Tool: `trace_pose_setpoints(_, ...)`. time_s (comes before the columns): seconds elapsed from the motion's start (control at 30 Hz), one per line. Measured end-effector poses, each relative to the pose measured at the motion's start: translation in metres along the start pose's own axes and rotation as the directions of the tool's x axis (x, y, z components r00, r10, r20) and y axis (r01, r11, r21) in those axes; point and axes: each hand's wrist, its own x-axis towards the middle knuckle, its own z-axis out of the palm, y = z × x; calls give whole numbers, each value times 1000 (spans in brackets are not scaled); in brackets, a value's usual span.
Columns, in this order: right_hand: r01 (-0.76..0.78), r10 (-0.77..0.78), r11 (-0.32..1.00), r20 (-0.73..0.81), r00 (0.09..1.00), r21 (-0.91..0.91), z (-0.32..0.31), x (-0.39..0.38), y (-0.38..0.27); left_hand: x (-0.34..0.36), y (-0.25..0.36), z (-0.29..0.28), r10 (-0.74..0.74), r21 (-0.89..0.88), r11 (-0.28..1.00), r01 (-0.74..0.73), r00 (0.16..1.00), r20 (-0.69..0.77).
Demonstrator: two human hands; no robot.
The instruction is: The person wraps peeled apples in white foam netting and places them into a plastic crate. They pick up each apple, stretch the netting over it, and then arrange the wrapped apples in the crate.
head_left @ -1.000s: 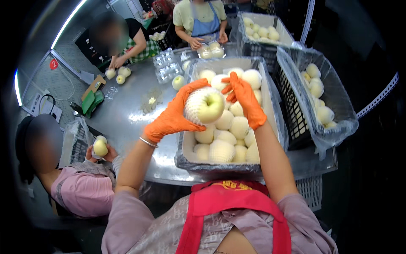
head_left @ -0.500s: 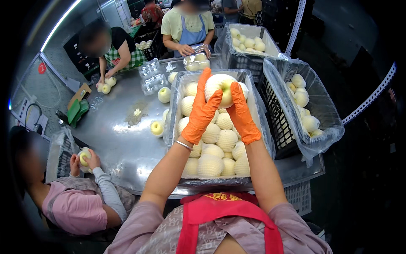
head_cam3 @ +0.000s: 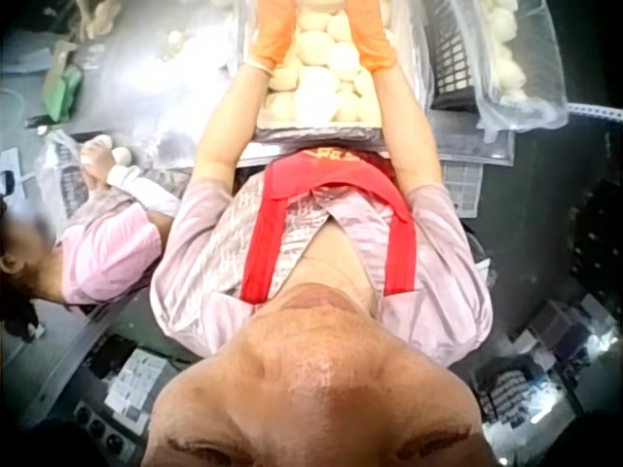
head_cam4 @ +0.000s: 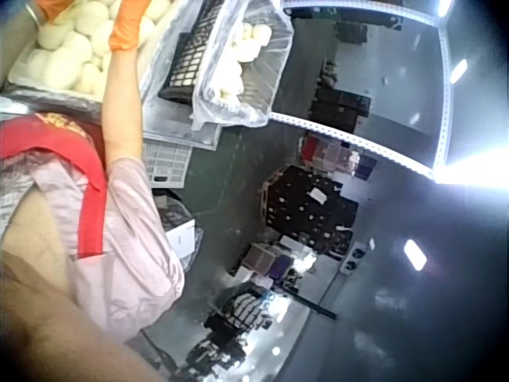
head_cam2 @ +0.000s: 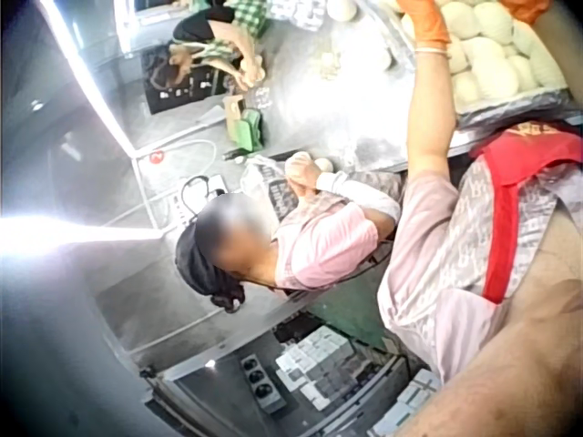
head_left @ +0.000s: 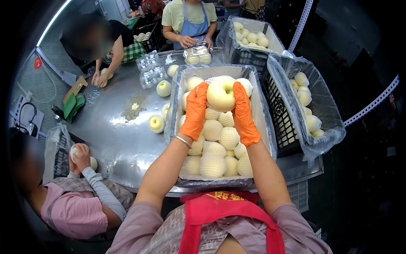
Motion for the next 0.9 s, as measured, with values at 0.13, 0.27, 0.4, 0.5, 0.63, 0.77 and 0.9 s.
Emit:
trace_pose_setpoints(0.13,-46,43,992,29,999,118,-8,4,8,-5,-3,-1,-89,-102,989,111,976,199)
trace_pose_setpoints(0.27,-134,132,990,-45,990,-43,6,-4,-18,-15,20,14,-382,-269,807,526,811,442)
trace_pose_setpoints(0.4,179,-215,958,-148,965,-223,-13,8,1,-15,26,26,-239,-389,776,496,802,547)
trace_pose_setpoints(0.5,460,-602,672,-67,795,-581,-21,24,14,-12,21,26,-155,-383,863,329,895,419)
trace_pose_setpoints(0.63,193,-263,918,-166,950,-345,-15,7,0,-5,13,16,-13,-348,926,147,933,360)
trace_pose_setpoints(0.77,33,-57,956,-74,996,-290,-14,4,-12,-9,17,21,41,-221,975,-16,994,105)
trace_pose_setpoints(0.9,32,-28,967,19,999,-253,-3,9,-8,-6,16,15,67,-137,989,-55,994,89)
